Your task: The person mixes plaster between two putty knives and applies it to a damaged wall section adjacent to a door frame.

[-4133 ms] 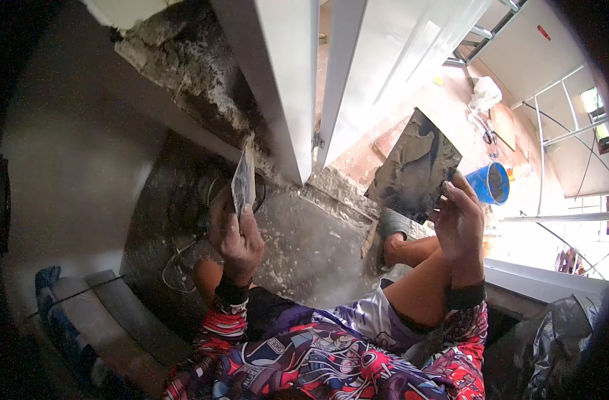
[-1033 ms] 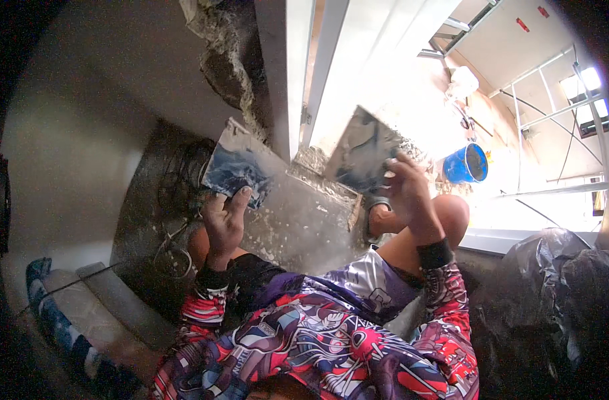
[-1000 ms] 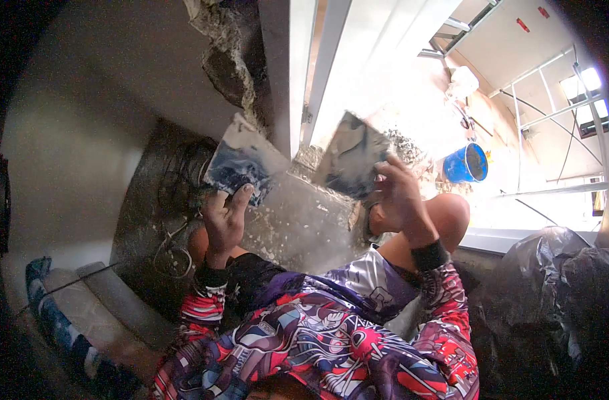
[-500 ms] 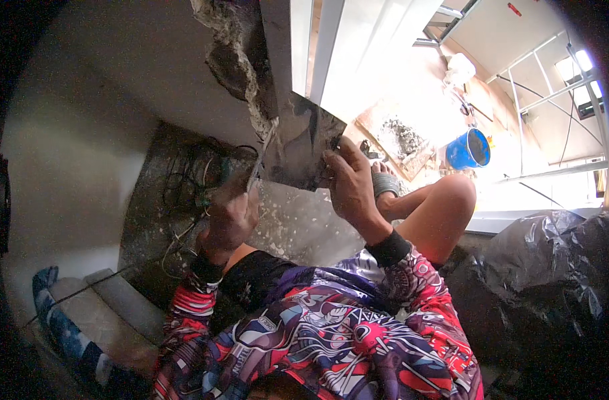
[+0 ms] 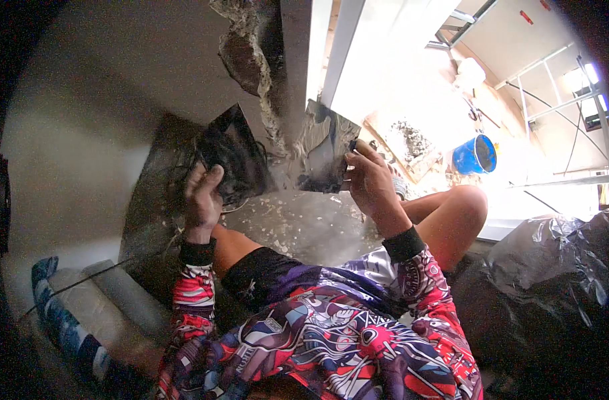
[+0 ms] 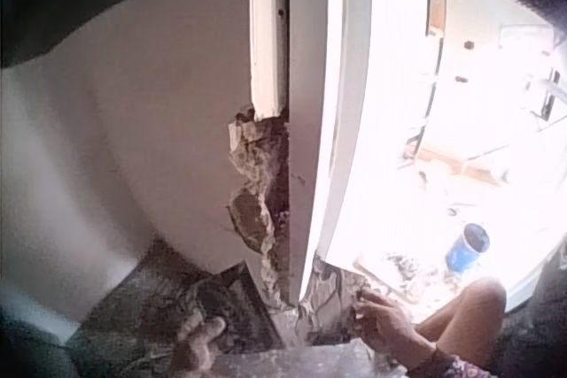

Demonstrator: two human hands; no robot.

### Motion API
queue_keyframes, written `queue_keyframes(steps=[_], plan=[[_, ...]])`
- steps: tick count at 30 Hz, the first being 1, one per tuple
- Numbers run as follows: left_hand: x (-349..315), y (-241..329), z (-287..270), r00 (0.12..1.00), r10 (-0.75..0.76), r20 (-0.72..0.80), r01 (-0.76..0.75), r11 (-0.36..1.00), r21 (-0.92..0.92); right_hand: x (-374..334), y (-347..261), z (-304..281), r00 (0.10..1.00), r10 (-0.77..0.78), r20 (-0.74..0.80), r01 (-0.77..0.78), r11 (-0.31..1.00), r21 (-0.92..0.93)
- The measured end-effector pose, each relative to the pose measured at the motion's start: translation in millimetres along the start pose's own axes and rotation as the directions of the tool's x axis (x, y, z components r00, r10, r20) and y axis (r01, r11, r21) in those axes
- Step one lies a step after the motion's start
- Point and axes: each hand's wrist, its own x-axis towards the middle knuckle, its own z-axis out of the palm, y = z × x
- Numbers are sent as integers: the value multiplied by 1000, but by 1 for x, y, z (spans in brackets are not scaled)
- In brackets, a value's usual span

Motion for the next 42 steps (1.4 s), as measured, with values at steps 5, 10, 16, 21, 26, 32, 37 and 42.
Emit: queue_keyframes(steps=[5,10,16,21,26,32,37,42], plan=[[13,-21,-19,977,-189,99,209,939,-273,6,24,-5,948,261,181,-277,958,71],[17,-53,-3,962,-29,271,73,985,-154,9,38,31,940,276,199,-297,951,85],[30,-96,5,933,193,303,-291,901,323,8,29,54,993,41,109,-29,994,-110],[33,-104,-9,848,331,414,-511,717,474,3,26,39,990,-39,134,70,969,-238],[32,-129,-31,934,174,313,-325,781,534,0,29,40,985,-105,137,141,946,-291],[31,-106,-18,906,-264,330,396,803,-444,-6,15,37,999,-22,-40,17,990,-138],[30,-78,15,788,-34,615,544,506,-669,2,37,11,990,86,108,-70,987,-144],[21,-90,14,925,-147,349,290,867,-404,10,44,29,997,36,75,-20,980,-199]])
